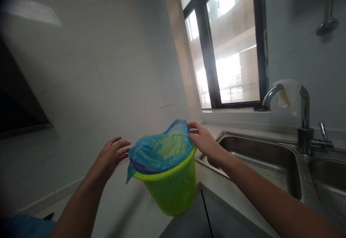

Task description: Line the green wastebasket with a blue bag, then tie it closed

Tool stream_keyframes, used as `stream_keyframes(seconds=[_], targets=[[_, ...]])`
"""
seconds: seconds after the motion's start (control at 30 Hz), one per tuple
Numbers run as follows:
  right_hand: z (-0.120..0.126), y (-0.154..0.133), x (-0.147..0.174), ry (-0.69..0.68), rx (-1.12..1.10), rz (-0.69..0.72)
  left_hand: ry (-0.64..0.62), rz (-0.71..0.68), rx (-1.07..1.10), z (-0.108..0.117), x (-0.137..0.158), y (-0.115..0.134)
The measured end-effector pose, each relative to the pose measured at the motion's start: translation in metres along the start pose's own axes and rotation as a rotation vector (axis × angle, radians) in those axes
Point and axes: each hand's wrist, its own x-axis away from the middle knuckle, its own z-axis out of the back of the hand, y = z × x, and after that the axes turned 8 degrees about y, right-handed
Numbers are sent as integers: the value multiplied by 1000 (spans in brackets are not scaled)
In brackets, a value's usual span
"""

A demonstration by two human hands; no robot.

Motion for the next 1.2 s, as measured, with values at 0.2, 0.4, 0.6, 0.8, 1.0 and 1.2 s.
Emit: stream_keyframes(seconds=[0.2,0.4,0.6,0.8,1.0,1.2], targets=[[-7,-1,10,-168,56,-7,-51,-32,-316,-5,-10,-24],[-8,-1,8,-20,100,142,-263,75,-196,-7,-15,-39],[-3,-5,4,191,-100,40,-243,-10,-110,-10,-3,-28],[9,-28,-2,-63,-642,-575,-143,-37,-160,-9,-3,-23],[9,-19,-4,93,-474,-271,-18,-84,-179,-5,-9,-24],[24,-10,12,-7,540,66,160,-125,-192,-5,-7,-17]])
